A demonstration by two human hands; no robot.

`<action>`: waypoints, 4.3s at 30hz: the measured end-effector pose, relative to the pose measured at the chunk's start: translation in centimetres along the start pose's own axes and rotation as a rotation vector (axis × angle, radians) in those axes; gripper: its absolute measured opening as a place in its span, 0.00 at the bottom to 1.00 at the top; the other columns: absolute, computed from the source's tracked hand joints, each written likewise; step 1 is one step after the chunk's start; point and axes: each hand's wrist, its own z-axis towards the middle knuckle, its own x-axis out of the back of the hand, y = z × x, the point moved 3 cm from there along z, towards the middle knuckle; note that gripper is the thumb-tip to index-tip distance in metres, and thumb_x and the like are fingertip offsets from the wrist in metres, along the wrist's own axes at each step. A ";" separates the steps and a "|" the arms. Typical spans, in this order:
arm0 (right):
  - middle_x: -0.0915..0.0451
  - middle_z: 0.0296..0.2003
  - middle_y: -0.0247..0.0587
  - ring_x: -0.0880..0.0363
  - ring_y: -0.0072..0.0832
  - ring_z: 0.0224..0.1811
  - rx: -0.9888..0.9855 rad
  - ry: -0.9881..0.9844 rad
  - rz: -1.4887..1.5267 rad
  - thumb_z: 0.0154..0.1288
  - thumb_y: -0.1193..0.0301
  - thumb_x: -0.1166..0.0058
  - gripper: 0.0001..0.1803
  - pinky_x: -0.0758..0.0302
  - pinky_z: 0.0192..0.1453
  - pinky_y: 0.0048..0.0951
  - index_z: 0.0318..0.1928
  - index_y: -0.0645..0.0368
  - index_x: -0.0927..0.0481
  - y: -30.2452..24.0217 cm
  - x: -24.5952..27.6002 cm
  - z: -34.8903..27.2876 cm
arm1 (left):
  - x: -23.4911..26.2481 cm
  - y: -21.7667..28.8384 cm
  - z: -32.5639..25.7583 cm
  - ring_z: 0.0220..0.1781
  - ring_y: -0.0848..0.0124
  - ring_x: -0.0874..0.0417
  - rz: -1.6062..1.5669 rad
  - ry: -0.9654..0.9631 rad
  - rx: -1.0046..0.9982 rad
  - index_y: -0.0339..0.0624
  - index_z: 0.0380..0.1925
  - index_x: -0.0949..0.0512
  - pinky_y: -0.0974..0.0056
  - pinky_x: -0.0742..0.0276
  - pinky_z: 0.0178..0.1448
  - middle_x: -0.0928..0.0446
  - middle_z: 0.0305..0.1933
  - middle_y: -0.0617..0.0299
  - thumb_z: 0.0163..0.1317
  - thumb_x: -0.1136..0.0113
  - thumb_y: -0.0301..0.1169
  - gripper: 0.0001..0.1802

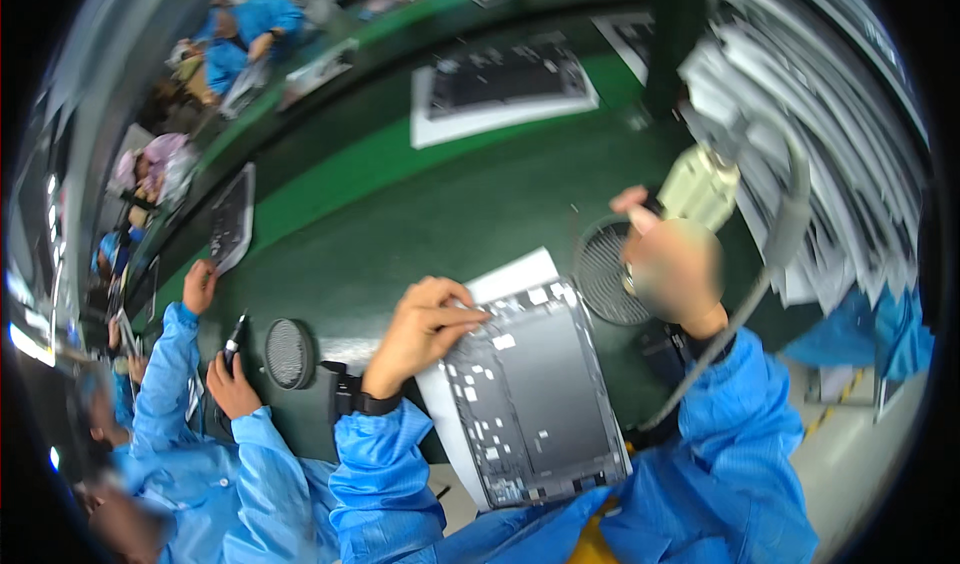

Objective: Using a power screwdriver to assemble electronic devices such as tablets or laptops on a factory assembly line.

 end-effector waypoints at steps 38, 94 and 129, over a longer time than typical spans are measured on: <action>0.33 0.14 0.32 0.34 0.19 0.16 -0.005 -0.484 0.039 0.61 0.67 0.51 0.16 0.31 0.27 0.25 0.40 0.70 0.27 6.1 -16.0 -0.8 | 2.0 -2.4 -2.3 0.43 0.61 0.24 -0.045 -0.041 0.098 0.39 0.32 0.19 0.58 0.32 0.49 0.23 0.33 0.60 0.44 0.33 0.31 0.14; 0.34 0.15 0.31 0.31 0.20 0.12 -0.435 0.020 -0.228 0.61 0.63 0.46 0.26 0.27 0.17 0.24 0.53 0.67 0.35 -0.2 13.8 -10.3 | 0.1 2.5 -11.2 0.20 0.82 0.34 -0.312 0.921 0.830 0.35 0.25 0.26 0.71 0.40 0.21 0.29 0.19 0.70 0.67 0.52 0.40 0.19; 0.33 0.15 0.31 0.32 0.18 0.12 -0.329 0.182 -0.308 0.61 0.66 0.46 0.25 0.28 0.15 0.22 0.54 0.70 0.34 -0.1 13.7 -10.8 | 8.5 -13.6 17.1 0.47 0.56 0.22 1.006 -0.452 0.146 0.40 0.50 0.29 0.56 0.25 0.48 0.25 0.46 0.52 0.47 0.38 0.37 0.28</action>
